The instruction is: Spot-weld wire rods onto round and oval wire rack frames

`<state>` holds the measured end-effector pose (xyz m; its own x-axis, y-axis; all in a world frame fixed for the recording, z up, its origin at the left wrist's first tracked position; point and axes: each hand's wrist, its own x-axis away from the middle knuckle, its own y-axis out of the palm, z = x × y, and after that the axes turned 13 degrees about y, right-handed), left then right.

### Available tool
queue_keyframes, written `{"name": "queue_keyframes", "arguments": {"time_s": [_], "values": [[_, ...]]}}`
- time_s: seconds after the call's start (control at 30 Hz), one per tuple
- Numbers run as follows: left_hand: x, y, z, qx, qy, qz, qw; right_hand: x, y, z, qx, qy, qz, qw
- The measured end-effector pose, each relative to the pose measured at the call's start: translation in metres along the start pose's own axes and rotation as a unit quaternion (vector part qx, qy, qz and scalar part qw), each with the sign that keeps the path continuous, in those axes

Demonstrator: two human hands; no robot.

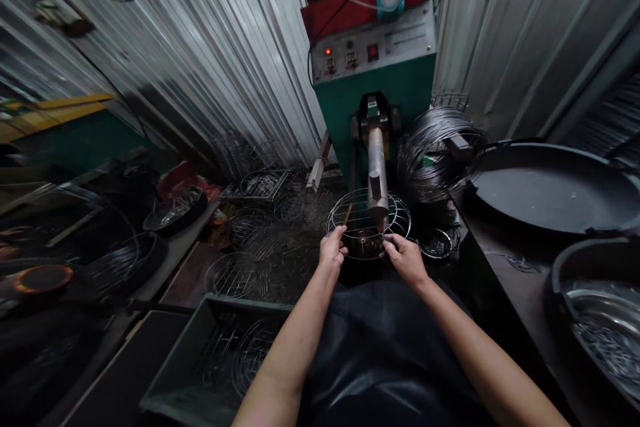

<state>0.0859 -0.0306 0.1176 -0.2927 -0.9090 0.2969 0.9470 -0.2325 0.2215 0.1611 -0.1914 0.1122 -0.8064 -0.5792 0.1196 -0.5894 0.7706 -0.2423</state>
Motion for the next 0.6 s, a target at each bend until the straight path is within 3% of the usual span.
{"name": "queue_keyframes", "arguments": {"time_s": [0.23, 0.33, 0.4, 0.47, 0.53, 0.6], "values": [[0.003, 0.002, -0.003, 0.008, -0.011, 0.027, 1.0, 0.0, 0.01, -0.005, -0.007, 0.001, -0.001, 1.0], [0.003, -0.005, 0.002, -0.004, -0.041, -0.01, 0.999, 0.012, -0.002, 0.002, 0.011, -0.021, 0.01, 1.0], [-0.003, -0.015, 0.011, -0.029, -0.08, -0.04, 0.996, 0.024, -0.038, 0.018, 0.063, -0.036, 0.06, 0.996], [-0.015, -0.023, 0.025, -0.071, -0.113, -0.06, 0.989, 0.039, -0.098, 0.042, 0.136, -0.004, 0.166, 0.977], [-0.033, -0.024, 0.037, -0.12, -0.1, -0.101, 0.983, 0.055, -0.167, 0.071, 0.225, 0.112, 0.289, 0.924], [-0.051, -0.018, 0.043, -0.147, -0.089, -0.146, 0.974, 0.069, -0.228, 0.098, 0.306, 0.267, 0.343, 0.847]]}}
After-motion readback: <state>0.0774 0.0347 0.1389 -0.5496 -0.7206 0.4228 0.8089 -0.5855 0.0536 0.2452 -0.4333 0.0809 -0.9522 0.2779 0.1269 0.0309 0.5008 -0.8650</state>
